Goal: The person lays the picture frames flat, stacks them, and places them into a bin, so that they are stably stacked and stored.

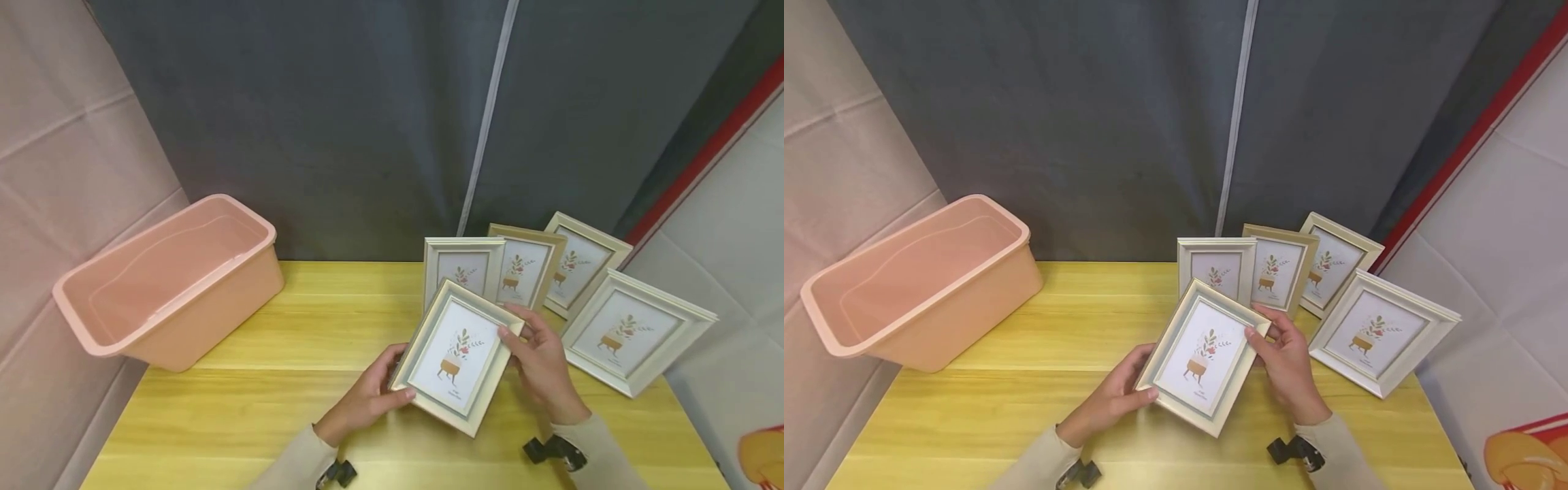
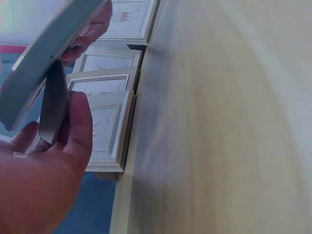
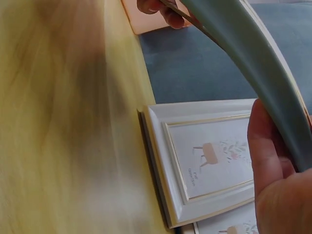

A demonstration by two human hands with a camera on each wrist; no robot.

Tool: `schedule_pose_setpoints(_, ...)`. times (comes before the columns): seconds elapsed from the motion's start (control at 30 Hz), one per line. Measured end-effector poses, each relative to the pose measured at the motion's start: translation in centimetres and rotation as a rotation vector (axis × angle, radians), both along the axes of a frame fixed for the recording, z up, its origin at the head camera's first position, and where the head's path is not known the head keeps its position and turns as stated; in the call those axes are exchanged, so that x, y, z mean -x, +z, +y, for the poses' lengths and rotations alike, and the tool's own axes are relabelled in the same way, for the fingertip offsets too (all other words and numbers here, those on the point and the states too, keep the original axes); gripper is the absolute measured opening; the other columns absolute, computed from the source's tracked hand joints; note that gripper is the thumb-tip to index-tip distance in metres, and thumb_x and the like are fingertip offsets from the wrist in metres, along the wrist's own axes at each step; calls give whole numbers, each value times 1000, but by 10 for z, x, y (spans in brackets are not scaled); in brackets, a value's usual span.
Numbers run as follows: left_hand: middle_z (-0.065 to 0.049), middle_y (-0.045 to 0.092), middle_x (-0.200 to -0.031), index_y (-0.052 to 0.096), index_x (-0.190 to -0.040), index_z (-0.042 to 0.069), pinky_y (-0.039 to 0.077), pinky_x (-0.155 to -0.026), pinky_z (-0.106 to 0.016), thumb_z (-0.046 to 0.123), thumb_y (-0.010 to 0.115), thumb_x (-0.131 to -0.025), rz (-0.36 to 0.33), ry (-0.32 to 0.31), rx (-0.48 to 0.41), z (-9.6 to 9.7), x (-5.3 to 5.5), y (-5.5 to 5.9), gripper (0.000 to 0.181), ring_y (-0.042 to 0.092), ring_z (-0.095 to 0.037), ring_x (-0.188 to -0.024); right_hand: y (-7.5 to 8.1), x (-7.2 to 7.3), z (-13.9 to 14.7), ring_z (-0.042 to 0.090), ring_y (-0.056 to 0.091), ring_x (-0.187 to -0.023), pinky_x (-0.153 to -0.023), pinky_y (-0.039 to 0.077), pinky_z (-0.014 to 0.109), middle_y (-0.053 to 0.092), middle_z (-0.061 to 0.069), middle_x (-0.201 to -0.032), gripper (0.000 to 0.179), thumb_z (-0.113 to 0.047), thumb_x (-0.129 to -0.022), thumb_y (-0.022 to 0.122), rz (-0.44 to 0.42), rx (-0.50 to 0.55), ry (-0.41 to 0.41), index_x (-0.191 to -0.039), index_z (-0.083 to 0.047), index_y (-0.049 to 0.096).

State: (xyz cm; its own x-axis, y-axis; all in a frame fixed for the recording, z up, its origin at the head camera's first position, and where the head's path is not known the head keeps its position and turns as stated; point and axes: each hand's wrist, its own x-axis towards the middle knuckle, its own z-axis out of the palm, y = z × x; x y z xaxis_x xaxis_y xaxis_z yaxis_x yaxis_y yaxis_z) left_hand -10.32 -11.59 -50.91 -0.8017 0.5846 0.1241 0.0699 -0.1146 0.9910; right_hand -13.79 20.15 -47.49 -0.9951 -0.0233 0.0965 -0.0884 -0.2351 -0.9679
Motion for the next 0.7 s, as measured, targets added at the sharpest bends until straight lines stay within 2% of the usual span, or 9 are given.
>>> schedule_pose_setpoints(0.13,-32,46,-152,28,-161,3,62,-96,-32,7,65,-101,7,50,-37,-6,-4,-4,71,64,-15,-122,-4,0,-4,21,80,-84,-66,64,42,78,0,-112,47,6,-102,63,-22,14,-17,-147,5,49)
schedule_pose_setpoints(0.27,-32,45,-152,25,-161,1,61,-97,-28,0,65,-98,12,115,-92,-9,-12,-7,74,65,-15,-121,-7,-3,-10,22,80,-84,-66,64,43,77,2,-112,47,7,-101,63,-37,52,-26,-145,7,47)
schedule_pose_setpoints(0.43,-29,43,-155,19,-162,-2,58,-104,-33,-5,65,-95,-60,219,-155,-7,-23,-7,82,62,-14,-129,-8,-12,-18,19,80,-81,-64,65,37,76,1,-108,36,6,-100,65,-96,85,-90,-134,-3,55)
schedule_pose_setpoints(0.53,-29,40,-157,14,-162,-4,57,-105,-34,-6,68,-92,-110,307,-177,-4,-29,-5,88,60,-13,-133,-10,-17,-24,18,79,-80,-62,65,34,75,0,-106,33,6,-100,65,-133,106,-118,-126,-10,54)
schedule_pose_setpoints(0.7,-26,42,-154,13,-164,4,58,-102,-28,-8,72,-89,-140,469,-177,5,-39,-3,96,63,-14,-126,-13,-23,-36,19,79,-81,-62,65,33,74,2,-106,32,7,-100,63,-151,121,-164,-124,-7,48)
